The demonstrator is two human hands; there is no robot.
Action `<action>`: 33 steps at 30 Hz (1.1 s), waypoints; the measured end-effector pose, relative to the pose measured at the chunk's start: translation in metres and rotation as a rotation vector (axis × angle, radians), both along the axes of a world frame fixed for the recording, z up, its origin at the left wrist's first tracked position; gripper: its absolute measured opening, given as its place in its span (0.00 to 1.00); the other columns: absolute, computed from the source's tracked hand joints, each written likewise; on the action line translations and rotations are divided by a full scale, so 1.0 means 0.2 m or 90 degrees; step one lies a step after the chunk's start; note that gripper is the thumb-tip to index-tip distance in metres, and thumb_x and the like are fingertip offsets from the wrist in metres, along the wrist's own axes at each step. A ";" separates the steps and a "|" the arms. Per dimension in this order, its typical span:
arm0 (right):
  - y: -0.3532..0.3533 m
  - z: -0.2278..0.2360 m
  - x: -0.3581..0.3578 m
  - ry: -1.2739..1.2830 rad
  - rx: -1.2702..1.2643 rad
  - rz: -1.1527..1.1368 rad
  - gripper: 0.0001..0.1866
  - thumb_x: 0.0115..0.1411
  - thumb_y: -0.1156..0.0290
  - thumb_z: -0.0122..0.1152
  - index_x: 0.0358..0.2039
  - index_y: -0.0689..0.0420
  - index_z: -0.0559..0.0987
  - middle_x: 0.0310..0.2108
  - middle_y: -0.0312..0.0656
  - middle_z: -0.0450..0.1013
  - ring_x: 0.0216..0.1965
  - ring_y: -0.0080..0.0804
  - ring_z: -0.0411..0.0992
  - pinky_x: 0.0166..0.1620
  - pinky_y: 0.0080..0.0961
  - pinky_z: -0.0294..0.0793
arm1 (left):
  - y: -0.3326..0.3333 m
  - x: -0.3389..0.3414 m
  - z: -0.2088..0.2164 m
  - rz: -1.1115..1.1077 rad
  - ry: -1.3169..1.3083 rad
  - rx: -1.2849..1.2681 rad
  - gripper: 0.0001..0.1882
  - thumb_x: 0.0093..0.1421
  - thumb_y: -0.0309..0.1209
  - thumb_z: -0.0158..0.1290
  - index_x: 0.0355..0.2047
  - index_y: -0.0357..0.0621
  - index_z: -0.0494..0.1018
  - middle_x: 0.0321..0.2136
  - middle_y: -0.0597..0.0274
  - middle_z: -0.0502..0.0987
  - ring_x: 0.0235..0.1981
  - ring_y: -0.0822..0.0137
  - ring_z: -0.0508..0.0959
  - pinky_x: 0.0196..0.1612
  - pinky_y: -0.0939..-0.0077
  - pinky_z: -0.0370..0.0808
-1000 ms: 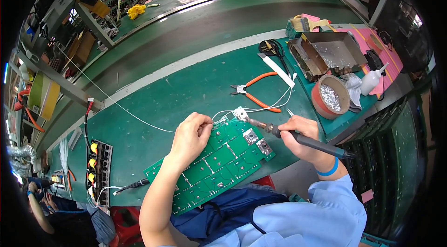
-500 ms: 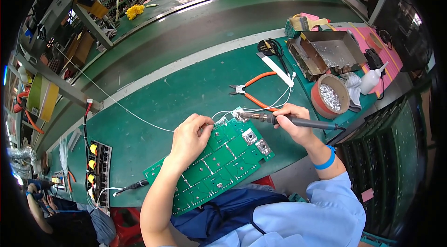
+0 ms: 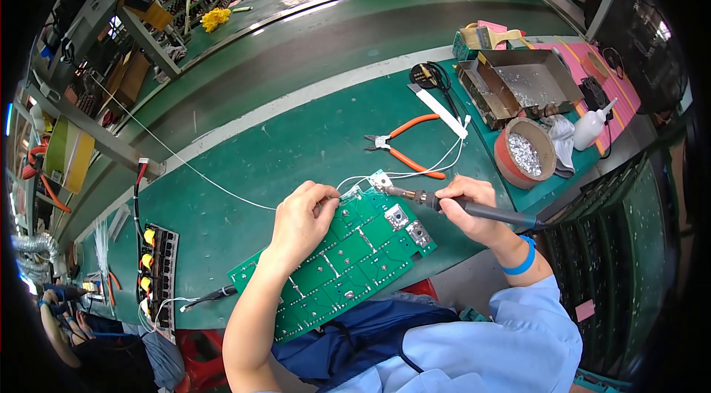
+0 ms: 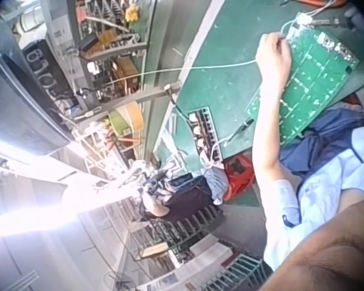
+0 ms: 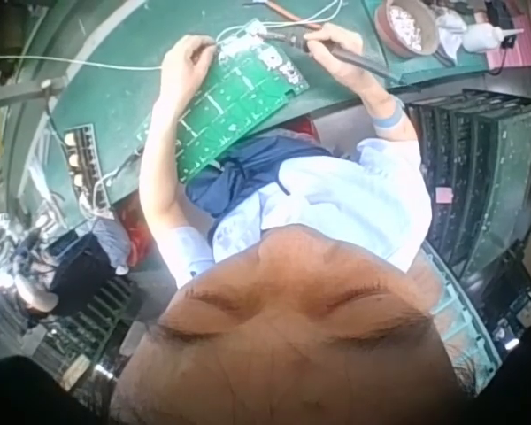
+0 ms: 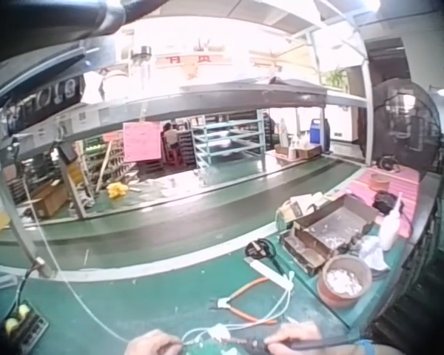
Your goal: The person solders electronic components onto a printed circuit board using a soldering iron and pliers.
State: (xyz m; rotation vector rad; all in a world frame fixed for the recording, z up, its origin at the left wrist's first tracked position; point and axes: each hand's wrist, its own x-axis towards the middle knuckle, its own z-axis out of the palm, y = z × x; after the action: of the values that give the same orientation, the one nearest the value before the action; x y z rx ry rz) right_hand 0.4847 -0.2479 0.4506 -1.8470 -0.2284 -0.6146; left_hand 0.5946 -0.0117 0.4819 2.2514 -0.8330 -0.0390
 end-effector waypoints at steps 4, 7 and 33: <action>0.06 0.03 -0.03 -0.082 -0.136 -0.042 0.07 0.39 0.80 0.59 0.23 0.62 0.74 0.15 0.42 0.67 0.14 0.30 0.66 0.17 0.22 0.62 | 0.00 0.00 0.00 -0.001 0.001 -0.002 0.04 0.48 0.25 0.51 0.26 0.41 0.72 0.20 0.61 0.69 0.17 0.68 0.70 0.23 0.76 0.68; 0.08 0.06 -0.04 -0.116 -0.177 -0.041 0.08 0.38 0.80 0.59 0.23 0.63 0.73 0.14 0.42 0.66 0.13 0.30 0.65 0.15 0.22 0.62 | 0.00 0.00 0.01 -0.006 0.004 -0.009 0.04 0.48 0.25 0.51 0.26 0.40 0.72 0.20 0.60 0.69 0.17 0.69 0.70 0.23 0.76 0.67; -0.29 0.27 0.50 0.299 -0.015 0.365 0.07 0.46 0.74 0.58 0.27 0.63 0.77 0.25 0.38 0.72 0.25 0.20 0.68 0.29 0.15 0.68 | -0.08 0.02 -0.01 -0.041 0.001 -0.004 0.05 0.50 0.25 0.49 0.28 0.40 0.72 0.24 0.57 0.70 0.26 0.57 0.73 0.30 0.69 0.70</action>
State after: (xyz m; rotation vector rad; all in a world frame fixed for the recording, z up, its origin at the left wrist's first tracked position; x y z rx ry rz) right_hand 0.5847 -0.3053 0.5036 -1.7775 -0.4265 0.2175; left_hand 0.5977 -0.0279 0.4802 2.2190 -0.9031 -0.0671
